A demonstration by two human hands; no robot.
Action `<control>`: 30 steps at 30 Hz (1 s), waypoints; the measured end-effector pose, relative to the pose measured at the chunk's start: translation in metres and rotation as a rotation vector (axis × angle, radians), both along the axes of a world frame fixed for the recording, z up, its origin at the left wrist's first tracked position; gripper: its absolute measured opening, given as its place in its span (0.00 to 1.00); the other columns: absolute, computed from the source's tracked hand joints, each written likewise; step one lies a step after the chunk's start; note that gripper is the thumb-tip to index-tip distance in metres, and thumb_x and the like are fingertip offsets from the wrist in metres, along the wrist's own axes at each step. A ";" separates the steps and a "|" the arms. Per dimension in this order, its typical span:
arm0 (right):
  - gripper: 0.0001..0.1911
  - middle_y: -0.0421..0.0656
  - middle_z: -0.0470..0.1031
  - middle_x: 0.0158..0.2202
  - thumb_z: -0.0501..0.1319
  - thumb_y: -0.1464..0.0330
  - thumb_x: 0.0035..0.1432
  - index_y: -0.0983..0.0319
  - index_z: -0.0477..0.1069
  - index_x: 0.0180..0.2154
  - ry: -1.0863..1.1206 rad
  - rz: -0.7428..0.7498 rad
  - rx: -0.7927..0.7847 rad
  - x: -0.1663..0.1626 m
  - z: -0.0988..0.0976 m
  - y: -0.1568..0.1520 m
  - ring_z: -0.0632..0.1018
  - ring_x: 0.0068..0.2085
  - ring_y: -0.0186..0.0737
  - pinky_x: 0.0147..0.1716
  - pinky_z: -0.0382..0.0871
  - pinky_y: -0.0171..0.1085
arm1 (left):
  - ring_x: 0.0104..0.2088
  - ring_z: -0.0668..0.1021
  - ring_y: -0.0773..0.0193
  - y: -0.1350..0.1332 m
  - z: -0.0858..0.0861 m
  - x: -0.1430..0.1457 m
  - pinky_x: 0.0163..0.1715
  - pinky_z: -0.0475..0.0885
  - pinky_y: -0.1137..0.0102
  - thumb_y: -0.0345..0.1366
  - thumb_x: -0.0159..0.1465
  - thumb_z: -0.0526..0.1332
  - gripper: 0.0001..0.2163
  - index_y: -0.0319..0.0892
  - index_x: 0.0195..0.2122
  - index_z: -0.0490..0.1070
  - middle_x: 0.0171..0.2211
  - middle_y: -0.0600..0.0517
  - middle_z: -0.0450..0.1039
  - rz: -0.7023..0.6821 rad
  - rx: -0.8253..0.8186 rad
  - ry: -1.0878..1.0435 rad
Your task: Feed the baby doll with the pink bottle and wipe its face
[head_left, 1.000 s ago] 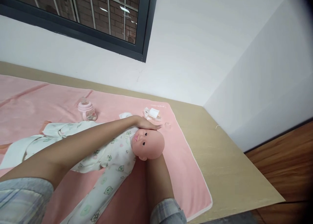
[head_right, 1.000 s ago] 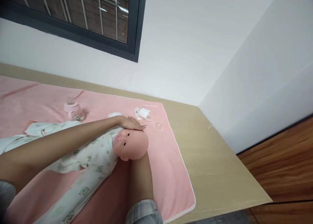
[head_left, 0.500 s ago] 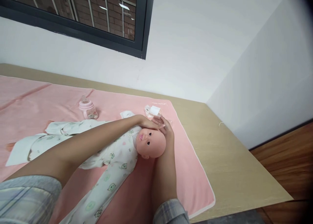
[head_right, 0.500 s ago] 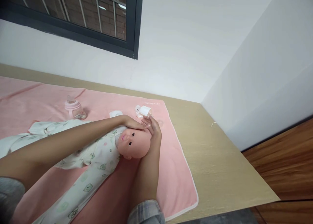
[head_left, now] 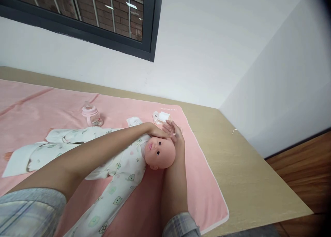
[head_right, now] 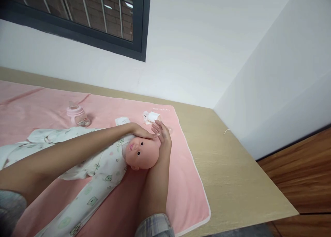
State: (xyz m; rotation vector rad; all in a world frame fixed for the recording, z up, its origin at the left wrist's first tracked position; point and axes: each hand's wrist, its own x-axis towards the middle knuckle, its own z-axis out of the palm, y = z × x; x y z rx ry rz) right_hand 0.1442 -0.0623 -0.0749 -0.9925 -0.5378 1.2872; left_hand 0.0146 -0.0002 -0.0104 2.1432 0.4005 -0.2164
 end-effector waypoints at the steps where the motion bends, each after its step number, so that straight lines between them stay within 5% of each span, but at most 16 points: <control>1: 0.25 0.44 0.75 0.53 0.63 0.51 0.53 0.55 0.72 0.49 -0.006 -0.002 0.014 0.000 0.001 -0.001 0.76 0.55 0.43 0.51 0.74 0.41 | 0.47 0.76 0.49 0.000 0.002 0.000 0.46 0.72 0.62 0.60 0.57 0.58 0.27 0.44 0.44 0.78 0.39 0.45 0.80 -0.020 -0.006 0.028; 7: 0.22 0.47 0.77 0.50 0.63 0.54 0.54 0.59 0.74 0.46 -0.027 0.068 0.176 0.018 0.007 0.004 0.77 0.53 0.44 0.51 0.74 0.43 | 0.42 0.77 0.54 -0.002 0.035 -0.014 0.45 0.70 0.67 0.57 0.58 0.59 0.23 0.42 0.38 0.78 0.40 0.46 0.78 -0.046 0.057 -0.099; 13: 0.13 0.43 0.80 0.43 0.69 0.59 0.48 0.60 0.79 0.33 -0.100 0.026 0.379 0.043 0.026 -0.006 0.80 0.43 0.38 0.53 0.72 0.40 | 0.36 0.76 0.57 -0.014 0.068 -0.054 0.36 0.68 0.69 0.51 0.63 0.58 0.18 0.40 0.36 0.75 0.35 0.48 0.77 0.294 0.338 -0.435; 21: 0.11 0.42 0.79 0.38 0.73 0.63 0.42 0.60 0.81 0.31 -0.550 0.137 0.396 0.016 0.091 -0.034 0.78 0.41 0.38 0.46 0.75 0.38 | 0.46 0.76 0.55 -0.034 0.057 -0.084 0.46 0.70 0.64 0.51 0.65 0.58 0.18 0.42 0.45 0.74 0.49 0.48 0.74 0.550 0.265 -0.646; 30: 0.07 0.41 0.78 0.41 0.66 0.64 0.54 0.55 0.81 0.36 -0.802 0.279 0.575 -0.037 0.138 -0.057 0.77 0.47 0.37 0.50 0.73 0.38 | 0.52 0.75 0.51 -0.069 0.054 -0.111 0.54 0.69 0.63 0.48 0.60 0.67 0.18 0.45 0.48 0.77 0.50 0.50 0.76 0.679 0.039 -0.774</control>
